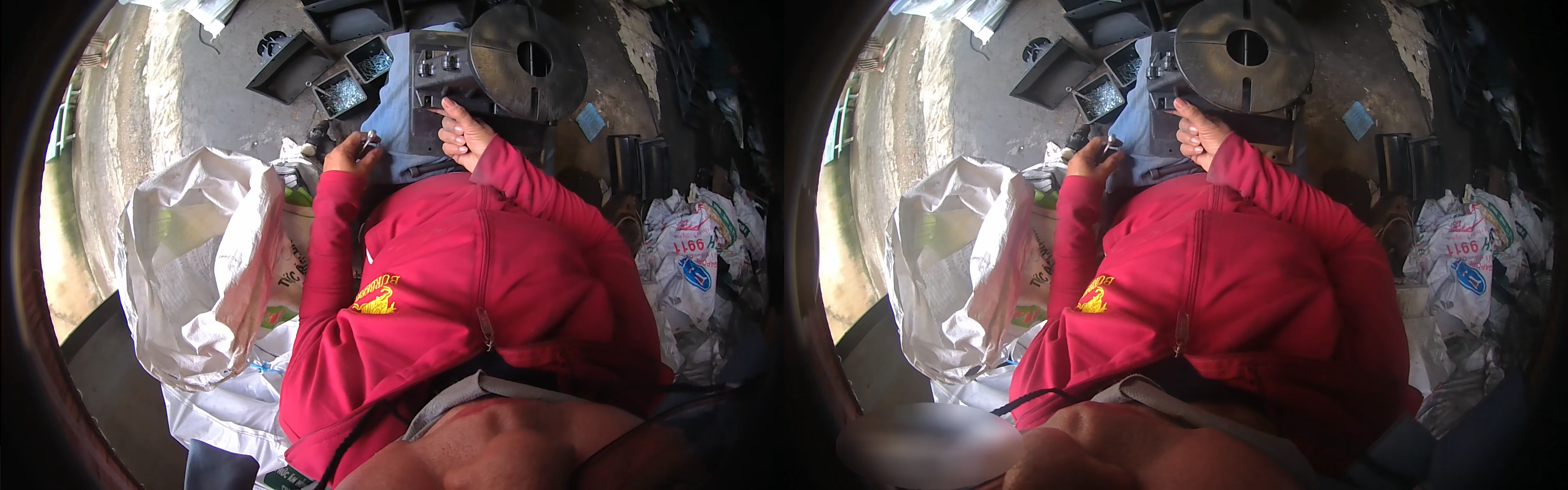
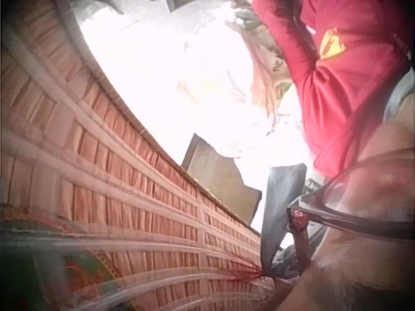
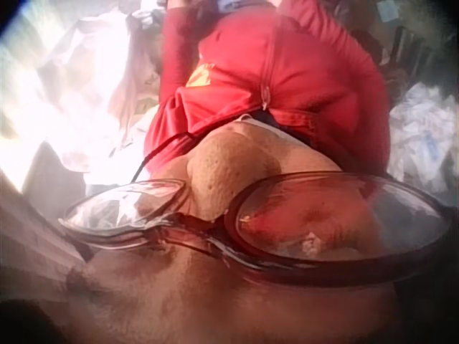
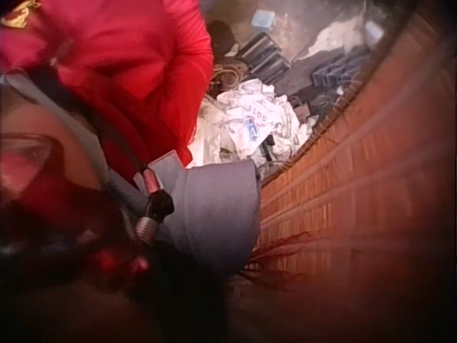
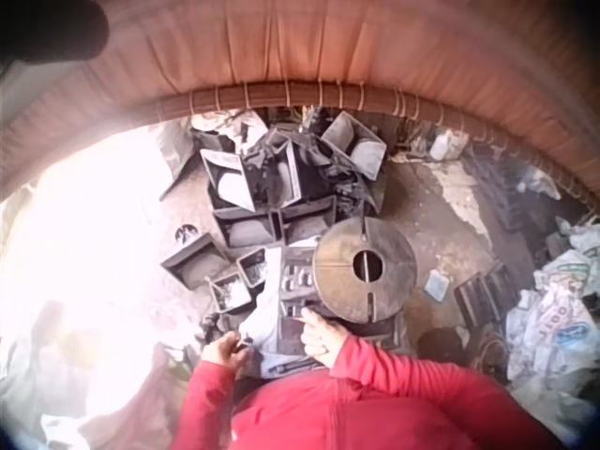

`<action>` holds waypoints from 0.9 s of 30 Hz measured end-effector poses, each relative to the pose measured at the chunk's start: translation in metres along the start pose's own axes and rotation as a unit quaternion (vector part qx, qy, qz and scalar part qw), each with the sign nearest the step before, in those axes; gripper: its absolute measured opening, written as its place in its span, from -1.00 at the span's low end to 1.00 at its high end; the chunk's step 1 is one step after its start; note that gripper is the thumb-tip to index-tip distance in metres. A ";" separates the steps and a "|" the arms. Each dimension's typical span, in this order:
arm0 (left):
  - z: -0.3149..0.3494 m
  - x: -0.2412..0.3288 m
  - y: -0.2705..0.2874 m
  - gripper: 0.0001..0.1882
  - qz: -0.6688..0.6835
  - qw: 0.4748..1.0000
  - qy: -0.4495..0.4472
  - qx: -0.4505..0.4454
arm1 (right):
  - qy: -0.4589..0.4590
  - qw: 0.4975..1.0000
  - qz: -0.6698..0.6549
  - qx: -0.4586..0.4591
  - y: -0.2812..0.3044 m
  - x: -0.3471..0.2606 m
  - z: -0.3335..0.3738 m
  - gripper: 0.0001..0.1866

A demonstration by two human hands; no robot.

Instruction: The person assembles a metal component by placing a circular metal piece onto a rectangular frame and tightening multiple bolts with a wrench. The person repeatedly adjusts the position of the parts and uses the wrench to secure the assembly.

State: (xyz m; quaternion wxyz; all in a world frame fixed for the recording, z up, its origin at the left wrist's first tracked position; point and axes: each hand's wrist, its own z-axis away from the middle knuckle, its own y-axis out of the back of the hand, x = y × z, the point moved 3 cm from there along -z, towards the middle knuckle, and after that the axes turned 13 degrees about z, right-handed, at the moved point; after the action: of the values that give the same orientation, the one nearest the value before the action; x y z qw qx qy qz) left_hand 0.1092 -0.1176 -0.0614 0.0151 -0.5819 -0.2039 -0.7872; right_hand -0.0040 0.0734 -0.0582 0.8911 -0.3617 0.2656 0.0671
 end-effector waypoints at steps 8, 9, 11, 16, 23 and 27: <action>-0.017 0.055 -0.027 -0.78 0.305 0.939 -0.155 0.042 | 0.014 1.000 0.004 -0.012 -0.005 -0.002 0.004 -0.68; -0.018 0.063 -0.030 -0.78 0.251 0.951 -0.175 0.038 | 0.016 1.000 0.004 -0.008 -0.004 -0.001 0.003 -0.68; -0.022 0.071 -0.035 -0.78 0.196 0.958 -0.204 0.042 | 0.021 1.000 0.003 0.000 -0.001 0.001 0.001 -0.68; -0.031 0.076 -0.041 -0.82 0.143 0.943 -0.283 0.103 | 0.017 1.000 -0.001 -0.010 0.004 0.003 -0.002 -0.69; -0.040 0.076 -0.049 -0.74 0.028 0.906 -0.404 0.121 | 0.011 0.999 -0.029 -0.013 0.005 0.005 -0.003 -0.75; -0.038 0.077 -0.055 -0.71 -0.042 0.870 -0.476 0.122 | 0.025 1.000 -0.007 -0.003 0.001 0.001 0.002 -0.74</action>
State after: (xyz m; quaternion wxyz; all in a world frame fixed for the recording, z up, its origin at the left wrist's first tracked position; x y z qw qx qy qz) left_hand 0.0353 -0.0641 -0.0161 -0.0465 -0.8703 -0.3049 -0.3839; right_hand -0.0027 0.0750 -0.0581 0.8838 -0.3677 0.2846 0.0523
